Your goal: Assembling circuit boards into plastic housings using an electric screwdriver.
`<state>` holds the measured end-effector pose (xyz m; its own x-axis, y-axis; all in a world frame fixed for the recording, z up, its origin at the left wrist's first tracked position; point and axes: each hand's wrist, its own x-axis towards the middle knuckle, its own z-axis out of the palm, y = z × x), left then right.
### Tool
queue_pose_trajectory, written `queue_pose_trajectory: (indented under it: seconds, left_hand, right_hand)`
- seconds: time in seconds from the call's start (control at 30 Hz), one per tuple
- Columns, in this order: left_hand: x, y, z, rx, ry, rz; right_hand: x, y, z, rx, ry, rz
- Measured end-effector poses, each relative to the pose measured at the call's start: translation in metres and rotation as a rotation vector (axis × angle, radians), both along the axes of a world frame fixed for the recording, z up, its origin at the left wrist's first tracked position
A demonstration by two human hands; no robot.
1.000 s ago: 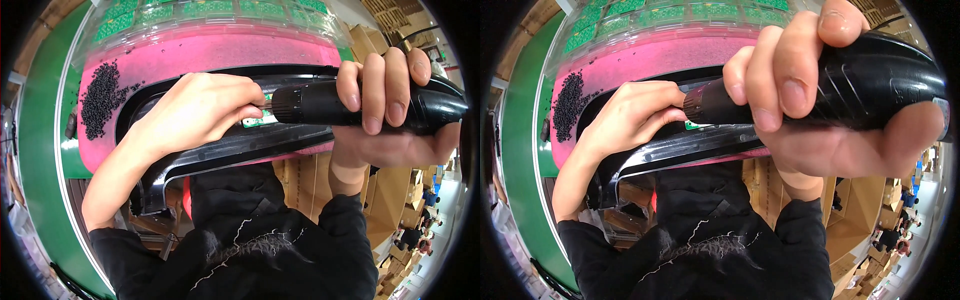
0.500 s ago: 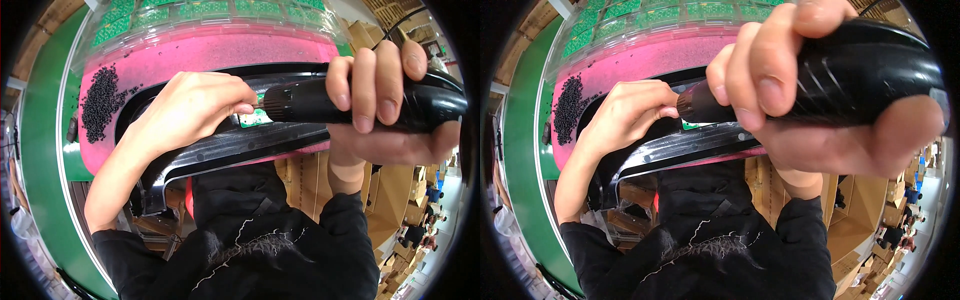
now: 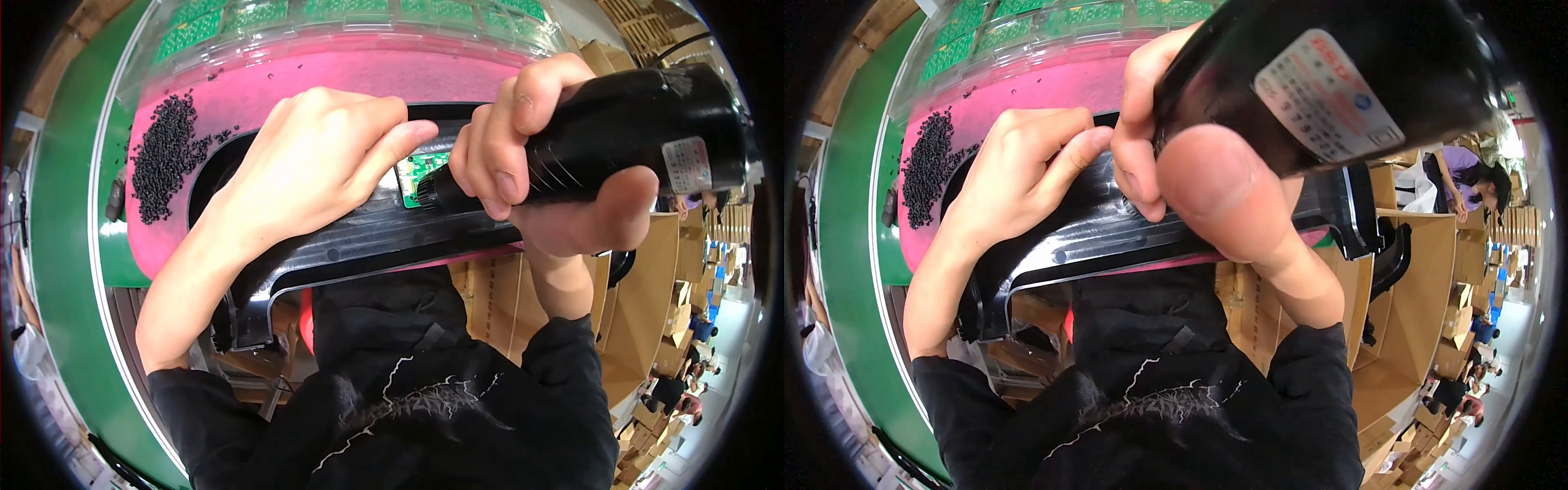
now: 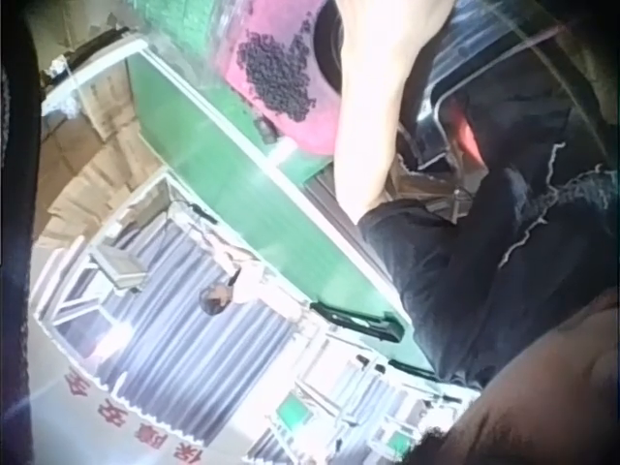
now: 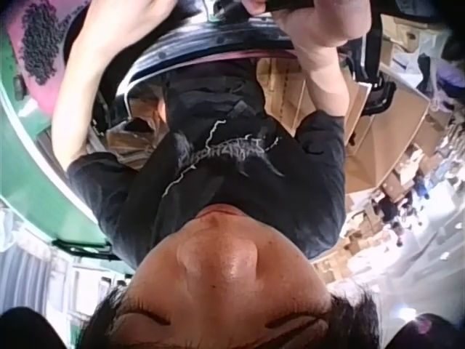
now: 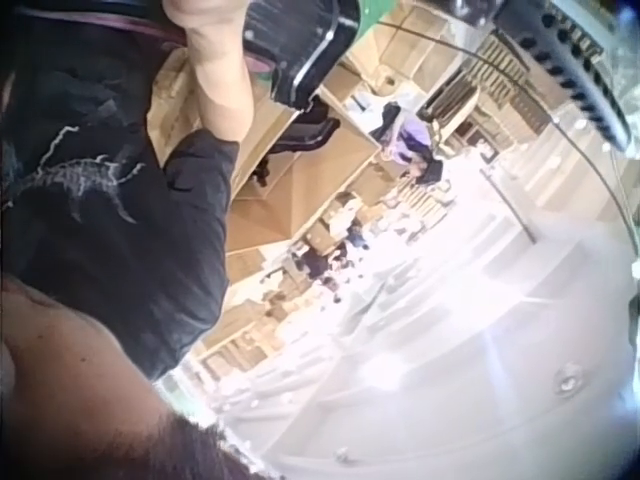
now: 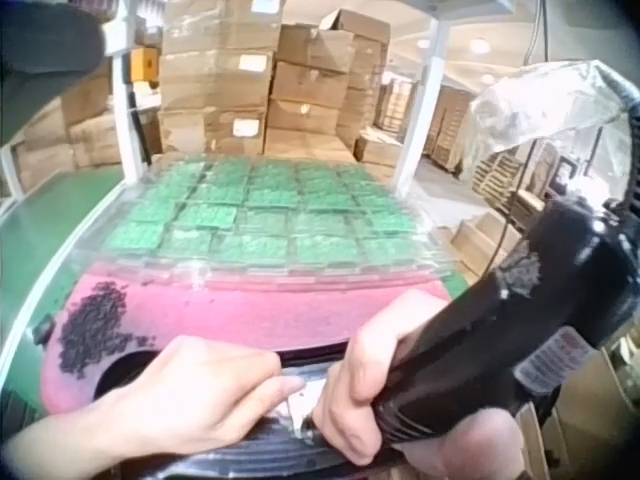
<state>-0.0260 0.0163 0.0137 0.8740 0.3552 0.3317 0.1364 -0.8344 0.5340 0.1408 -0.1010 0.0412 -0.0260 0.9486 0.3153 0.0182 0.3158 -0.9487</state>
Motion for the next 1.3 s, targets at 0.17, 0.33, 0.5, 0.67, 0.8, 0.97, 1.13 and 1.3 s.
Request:
queue_pose_trajectory:
  seconds: [0.17,0.33,0.5,0.67,0.8,0.97,1.13,1.3]
  left_hand:
    - [0.001,0.002,-0.01,-0.032,-0.166,0.023]
    - [0.0,0.003,-0.016,-0.016,-0.18,-0.006]
    - [-0.002,0.0,-0.014,-0.056,-0.11,-0.008]
    - [0.0,0.003,-0.018,-0.052,-0.138,-0.032]
    - [-0.004,0.003,-0.017,0.001,-0.079,-0.017]
    - [-0.003,0.001,-0.014,0.025,-0.049,-0.013]
    - [-0.004,0.0,-0.016,-0.055,-0.14,-0.025]
    - [-0.004,0.001,-0.018,-0.065,-0.052,-0.045]
  right_hand:
    - [-0.005,0.005,0.001,-0.049,0.011,0.059]
    - [-0.014,0.007,0.007,-0.053,0.09,0.023]
    - [-0.014,-0.006,0.001,0.057,0.175,-0.106]
    - [-0.011,-0.007,-0.004,0.119,0.297,-0.026]
    - [-0.023,-0.008,-0.003,0.039,0.2,-0.174]
    - [-0.007,0.005,-0.011,0.124,0.185,0.17]
    - [-0.027,0.002,-0.008,0.097,0.232,0.069]
    - [-0.04,-0.004,0.002,0.031,0.15,-0.148]
